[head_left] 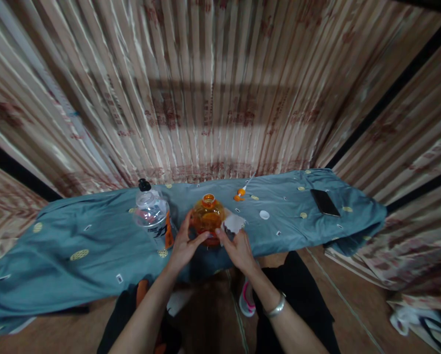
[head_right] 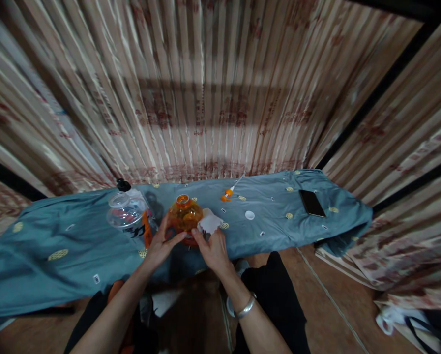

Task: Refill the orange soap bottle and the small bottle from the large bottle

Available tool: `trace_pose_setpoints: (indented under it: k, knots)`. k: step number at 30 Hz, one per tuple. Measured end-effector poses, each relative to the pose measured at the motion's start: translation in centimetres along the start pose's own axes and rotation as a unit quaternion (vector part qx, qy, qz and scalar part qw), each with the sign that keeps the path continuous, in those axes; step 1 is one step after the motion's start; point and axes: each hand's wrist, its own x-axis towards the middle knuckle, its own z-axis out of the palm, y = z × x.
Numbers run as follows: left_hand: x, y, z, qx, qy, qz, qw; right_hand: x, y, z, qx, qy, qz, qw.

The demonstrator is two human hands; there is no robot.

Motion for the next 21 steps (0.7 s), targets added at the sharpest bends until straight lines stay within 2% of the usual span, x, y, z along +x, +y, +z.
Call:
trace_pose_setpoints:
  k: [3, 6, 10, 12, 15, 17, 21]
  knots:
    - [0.7, 0.4, -0.4, 0.001, 0.011, -0.012, 1.000, -0.1, -0.5, 0.8, -0.041, 0.016, -0.009, 0.999]
    - [1.0, 0.6, 0.0, -0.003, 0.030, -0.015, 0.999, -1.5, -0.7, 2.0, -0.097, 0.025, -0.034, 0.994]
    - [1.0, 1.1, 0.8, -0.004, 0.041, -0.009, 0.999, -4.0, -0.3, 4.0, -0.167, 0.019, -0.116, 0.979]
    - [0.8, 1.4, 1.0, -0.003, 0.038, 0.009, 0.999, -4.6, 0.1, 4.5, -0.200, 0.035, -0.172, 0.964]
    - [0.5, 1.4, 1.0, -0.008, 0.021, 0.037, 0.999, -4.3, 0.1, 4.4, -0.241, 0.062, -0.251, 0.936]
    - [0.3, 1.0, 0.9, -0.011, 0.008, 0.037, 0.999, -3.7, -0.2, 4.1, -0.262, 0.054, -0.284, 0.921]
    - [-0.2, -0.3, 0.6, -0.014, -0.016, 0.031, 0.999, -3.1, -0.4, 3.8, -0.279, 0.027, -0.293, 0.914]
